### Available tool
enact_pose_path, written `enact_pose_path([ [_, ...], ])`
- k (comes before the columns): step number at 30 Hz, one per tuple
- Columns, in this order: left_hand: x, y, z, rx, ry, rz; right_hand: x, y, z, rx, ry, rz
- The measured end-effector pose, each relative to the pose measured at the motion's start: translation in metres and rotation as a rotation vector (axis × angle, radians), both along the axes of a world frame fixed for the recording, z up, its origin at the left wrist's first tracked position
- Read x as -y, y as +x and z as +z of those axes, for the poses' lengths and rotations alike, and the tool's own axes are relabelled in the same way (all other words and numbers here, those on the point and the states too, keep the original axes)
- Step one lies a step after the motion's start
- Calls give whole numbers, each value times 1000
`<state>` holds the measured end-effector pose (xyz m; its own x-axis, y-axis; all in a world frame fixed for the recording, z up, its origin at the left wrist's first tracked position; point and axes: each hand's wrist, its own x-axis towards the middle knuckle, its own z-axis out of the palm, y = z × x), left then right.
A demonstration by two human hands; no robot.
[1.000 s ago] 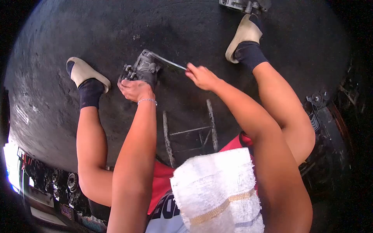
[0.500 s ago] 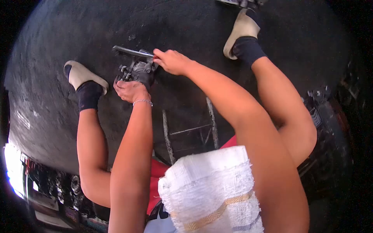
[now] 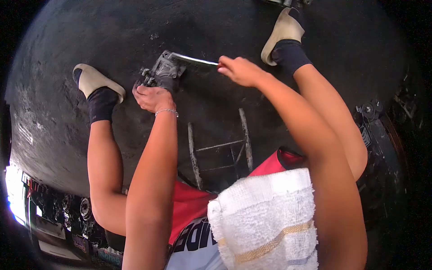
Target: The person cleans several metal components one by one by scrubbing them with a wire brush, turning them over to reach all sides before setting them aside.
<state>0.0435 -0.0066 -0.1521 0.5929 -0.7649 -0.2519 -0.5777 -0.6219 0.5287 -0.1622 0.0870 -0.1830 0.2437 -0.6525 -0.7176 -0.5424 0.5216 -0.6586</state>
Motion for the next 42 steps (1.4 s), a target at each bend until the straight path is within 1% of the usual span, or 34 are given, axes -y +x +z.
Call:
enact_pose_path([
  [2, 0, -2, -2, 7, -41, -21, 16, -13, 26, -26, -89, -234],
  [6, -2, 2, -6, 6, -54, -11, 84, -5, 55, 2, -168, -245],
  [8, -2, 2, -7, -11, -64, -42, 121, 2, 86, 93, 177, -230],
  [9, -3, 2, -7, -10, -67, -30, 130, 7, 91, 73, 107, -159],
  [10, -4, 1, -6, 23, -87, -56, 129, 10, 80, 72, 103, -149],
  [12, -2, 0, -7, 61, -120, -70, 127, 18, 49, -20, -222, 179],
  [13, -2, 0, -9, 76, -152, -86, 139, 32, 56, -140, -146, 227],
  [14, -5, 1, -10, 90, -173, -112, 149, 42, 49, -138, -148, 233],
  [16, -7, 4, -9, 103, -142, -104, 167, 51, 29, -72, -133, 324],
  [18, -4, 1, -7, 49, -136, -98, 152, 45, 17, 41, -183, 247],
  [20, -6, -1, -5, 43, -139, -72, 126, 27, 37, 160, -204, 138],
  [21, -4, -1, -3, 34, -116, -75, 125, 23, 38, 165, -200, 149],
  [23, -3, 2, -5, 44, -105, -128, 119, 13, 43, 24, -224, 182],
  [24, -4, 1, -4, 32, -106, -146, 117, 17, 41, 10, -223, 165],
  [26, -3, -1, -3, 41, -97, -77, 120, 37, 27, -30, -293, 157],
  [27, -3, -1, -4, 41, -95, -67, 111, 35, 25, 33, -248, 91],
  [28, -2, -1, -4, 33, -91, -82, 101, 26, 30, 24, -243, 77],
  [30, -4, 1, -7, 58, -107, -85, 77, 6, 39, 132, -214, 1],
  [31, -4, 0, -5, 63, -100, -88, 72, 3, 43, 150, -281, -48],
  [32, -6, 2, -4, 72, -92, -92, 71, 10, 43, 158, -273, -52],
  [34, -3, 0, -2, 65, -108, -113, 86, 34, 41, -5, -212, 26],
  [35, -5, 2, -9, 89, -130, -116, 91, 55, 24, -47, -300, 34],
  [36, -8, 3, -10, 88, -138, -119, 97, 73, 18, 37, -321, -39],
  [38, -2, 6, -11, 80, -93, -91, 100, 80, 22, 70, -348, -14],
  [39, -6, 9, -12, 115, -90, -183, 93, 67, 23, 51, -235, 10],
  [40, -9, 11, -7, 126, -58, -193, 80, 51, 26, -33, -237, -7],
  [42, -5, 5, -4, 67, -76, -169, 63, 8, 20, -35, -207, 11],
])
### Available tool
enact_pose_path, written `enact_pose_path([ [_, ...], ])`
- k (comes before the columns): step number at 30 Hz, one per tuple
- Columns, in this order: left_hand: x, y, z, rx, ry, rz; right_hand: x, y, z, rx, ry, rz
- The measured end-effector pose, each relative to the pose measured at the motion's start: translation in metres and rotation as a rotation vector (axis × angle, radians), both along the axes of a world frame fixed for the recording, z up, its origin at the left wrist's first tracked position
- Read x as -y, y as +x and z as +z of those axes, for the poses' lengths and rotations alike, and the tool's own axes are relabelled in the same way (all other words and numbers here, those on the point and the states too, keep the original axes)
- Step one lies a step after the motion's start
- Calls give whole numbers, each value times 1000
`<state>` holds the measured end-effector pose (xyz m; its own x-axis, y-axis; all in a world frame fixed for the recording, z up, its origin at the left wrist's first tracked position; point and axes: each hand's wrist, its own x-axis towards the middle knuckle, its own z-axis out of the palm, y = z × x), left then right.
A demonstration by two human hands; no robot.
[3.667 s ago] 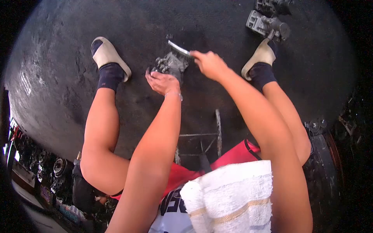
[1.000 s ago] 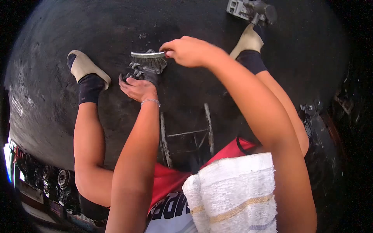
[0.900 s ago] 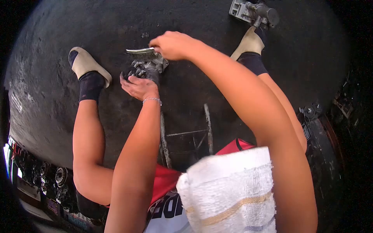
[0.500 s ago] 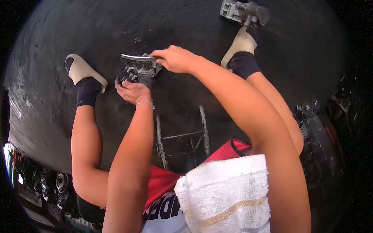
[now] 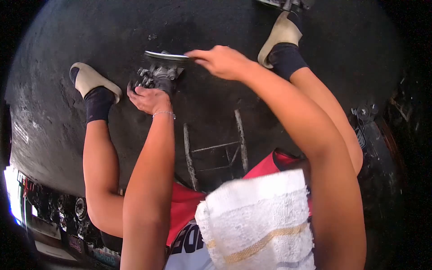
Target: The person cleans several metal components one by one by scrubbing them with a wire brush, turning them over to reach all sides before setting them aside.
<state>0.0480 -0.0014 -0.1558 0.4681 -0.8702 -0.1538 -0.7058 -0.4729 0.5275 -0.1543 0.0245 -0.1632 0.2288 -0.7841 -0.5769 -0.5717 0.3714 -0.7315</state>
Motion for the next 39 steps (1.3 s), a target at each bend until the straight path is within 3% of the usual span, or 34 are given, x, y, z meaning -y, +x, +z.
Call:
enact_pose_path([
  [7, 1, 3, -5, -3, -12, -34, 27, 50, -21, 134, -157, 97],
  [10, 0, 9, -4, -5, -2, -31, 9, 39, -29, 214, -135, -44],
  [12, 9, 9, 5, -73, -21, -252, -22, 21, -35, 270, -148, -159],
  [14, 13, 5, 10, -91, 10, -224, -31, 33, -23, 221, -5, -212],
  [15, 12, 5, 9, -77, 3, -236, -28, 51, -25, 156, -143, -203],
  [19, 11, 3, 10, -72, 7, -236, -22, 75, -19, 197, -158, -239],
  [21, 9, 5, 11, -65, 14, -242, -52, 61, -15, 266, -3, -410],
  [22, 10, 5, 9, -60, 6, -233, -66, 55, -24, 214, -150, -452],
  [24, 9, 6, 10, -80, 1, -265, -65, 39, -24, 175, 11, -363],
  [26, 11, 5, 11, -74, -11, -272, -35, 44, -27, 143, -19, -295],
  [31, 10, 8, 11, -70, -16, -306, -26, 49, -7, 149, -94, -243],
  [34, 10, 7, 9, -94, -7, -270, -54, 25, 29, 86, 235, -390],
  [36, 6, 9, 10, -129, -42, -256, -70, 4, 44, 30, 227, -371],
  [39, 10, 7, 10, -140, -23, -239, -42, -5, 91, 41, 285, -529],
])
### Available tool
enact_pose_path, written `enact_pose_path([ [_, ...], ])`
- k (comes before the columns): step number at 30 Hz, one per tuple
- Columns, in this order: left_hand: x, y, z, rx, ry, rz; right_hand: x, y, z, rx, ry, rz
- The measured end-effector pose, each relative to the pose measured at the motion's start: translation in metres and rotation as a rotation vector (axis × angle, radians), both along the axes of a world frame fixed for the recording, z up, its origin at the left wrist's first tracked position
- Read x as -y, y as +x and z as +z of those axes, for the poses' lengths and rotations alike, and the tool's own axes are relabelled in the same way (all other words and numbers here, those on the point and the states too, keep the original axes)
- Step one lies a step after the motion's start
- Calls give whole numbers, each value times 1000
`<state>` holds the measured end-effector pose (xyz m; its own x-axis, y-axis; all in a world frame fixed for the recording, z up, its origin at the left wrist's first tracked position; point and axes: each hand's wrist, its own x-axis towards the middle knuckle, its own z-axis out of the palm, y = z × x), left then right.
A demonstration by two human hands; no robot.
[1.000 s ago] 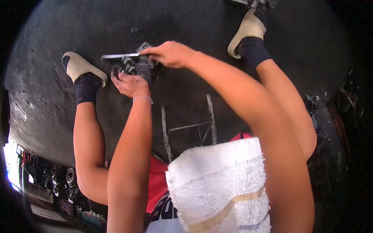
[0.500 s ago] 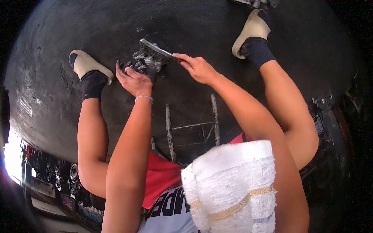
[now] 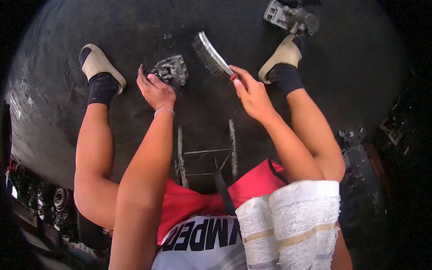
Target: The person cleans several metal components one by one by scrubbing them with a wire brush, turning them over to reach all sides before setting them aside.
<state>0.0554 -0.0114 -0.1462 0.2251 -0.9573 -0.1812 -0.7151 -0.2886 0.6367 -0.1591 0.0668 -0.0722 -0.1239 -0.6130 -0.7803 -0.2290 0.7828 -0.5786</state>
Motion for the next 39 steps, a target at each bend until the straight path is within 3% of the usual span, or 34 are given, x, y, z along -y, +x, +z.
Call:
enact_pose_path([
  [1, -1, 0, -1, -7, -9, 25, 17, 2, 16, 34, 71, -103],
  [3, 0, 0, -3, -3, 1, 42, 58, 8, 40, -7, -6, -9],
  [5, 0, 0, -1, 1, 17, 63, 88, 29, 53, -36, -176, 279],
  [7, 0, -1, -1, -1, -42, 71, 114, 59, 41, -281, -245, 619],
  [9, -1, 0, 1, -21, 4, 102, 137, 80, 21, -344, -218, 763],
  [12, 2, 0, -5, -21, -41, 87, 137, 79, 49, -380, -153, 856],
  [15, 1, 0, -1, -30, -28, 77, 138, 78, 62, -362, -44, 811],
  [19, -2, 0, -1, -38, -2, 53, 173, 113, 10, -364, 6, 988],
  [25, 2, -1, 6, -69, 43, 60, 166, 59, 42, -176, 30, 811],
  [28, 2, -1, 3, -48, 38, 60, 175, 87, 25, -265, -2, 928],
  [31, 4, -2, 6, -55, 51, 52, 191, 106, -17, -309, 282, 1045],
  [34, 1, -2, 4, -39, 28, 33, 186, 85, 32, -248, 137, 977],
  [37, 1, -1, 5, -47, 52, 53, 179, 82, 28, -234, 87, 966],
  [39, 0, -1, 3, -41, 52, 38, 188, 105, -9, -198, 287, 1047],
])
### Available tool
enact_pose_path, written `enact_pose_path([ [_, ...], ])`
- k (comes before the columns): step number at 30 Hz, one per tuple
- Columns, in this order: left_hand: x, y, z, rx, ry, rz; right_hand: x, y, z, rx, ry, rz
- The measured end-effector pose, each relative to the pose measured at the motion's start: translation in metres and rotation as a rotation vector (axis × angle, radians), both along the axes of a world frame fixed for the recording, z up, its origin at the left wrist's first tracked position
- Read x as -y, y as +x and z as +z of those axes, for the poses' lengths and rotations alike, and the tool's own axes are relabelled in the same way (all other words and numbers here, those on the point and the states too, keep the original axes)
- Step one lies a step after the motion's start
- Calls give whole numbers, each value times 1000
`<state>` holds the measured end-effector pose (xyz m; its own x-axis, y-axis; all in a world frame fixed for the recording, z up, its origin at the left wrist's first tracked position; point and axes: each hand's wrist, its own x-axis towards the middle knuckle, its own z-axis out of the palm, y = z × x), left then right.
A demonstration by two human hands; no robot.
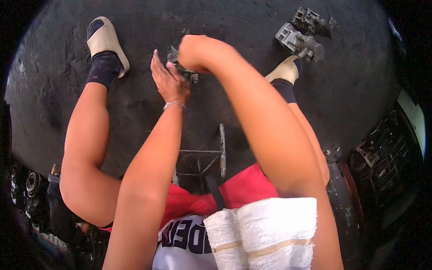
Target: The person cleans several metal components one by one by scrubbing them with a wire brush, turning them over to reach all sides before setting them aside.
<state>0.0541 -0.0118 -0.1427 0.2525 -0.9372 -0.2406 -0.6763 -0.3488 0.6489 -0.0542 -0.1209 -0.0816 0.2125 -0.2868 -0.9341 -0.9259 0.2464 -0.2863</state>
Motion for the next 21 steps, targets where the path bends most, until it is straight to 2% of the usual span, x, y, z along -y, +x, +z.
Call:
enact_pose_path([
  [2, 0, 1, -6, 29, -52, -9, 16, 17, -1, -9, 52, 314],
  [3, -2, 1, -7, 20, -51, -10, 17, 12, 5, -15, 45, 303],
  [6, -2, 1, -6, -1, -74, -11, -6, -9, 16, 7, -69, 55],
  [8, -5, 1, -3, 11, -38, -12, -5, 0, 31, 28, -61, 15],
  [10, -1, 0, 0, -32, -59, 38, 2, 22, 11, -67, 13, 163],
  [11, -1, 2, -6, -35, -88, 48, 1, 24, 21, -34, -39, 21],
  [15, -4, 3, -12, -89, -126, 109, -15, 5, 25, 21, -41, 172],
  [17, -5, 2, -7, -124, -86, 151, -23, 1, 46, -28, -102, -22],
  [20, -9, 4, -10, -144, -128, 192, -21, 25, 29, -37, -223, -38],
  [21, -11, 7, -13, -148, -138, 203, -9, 30, 34, -126, -35, 43],
])
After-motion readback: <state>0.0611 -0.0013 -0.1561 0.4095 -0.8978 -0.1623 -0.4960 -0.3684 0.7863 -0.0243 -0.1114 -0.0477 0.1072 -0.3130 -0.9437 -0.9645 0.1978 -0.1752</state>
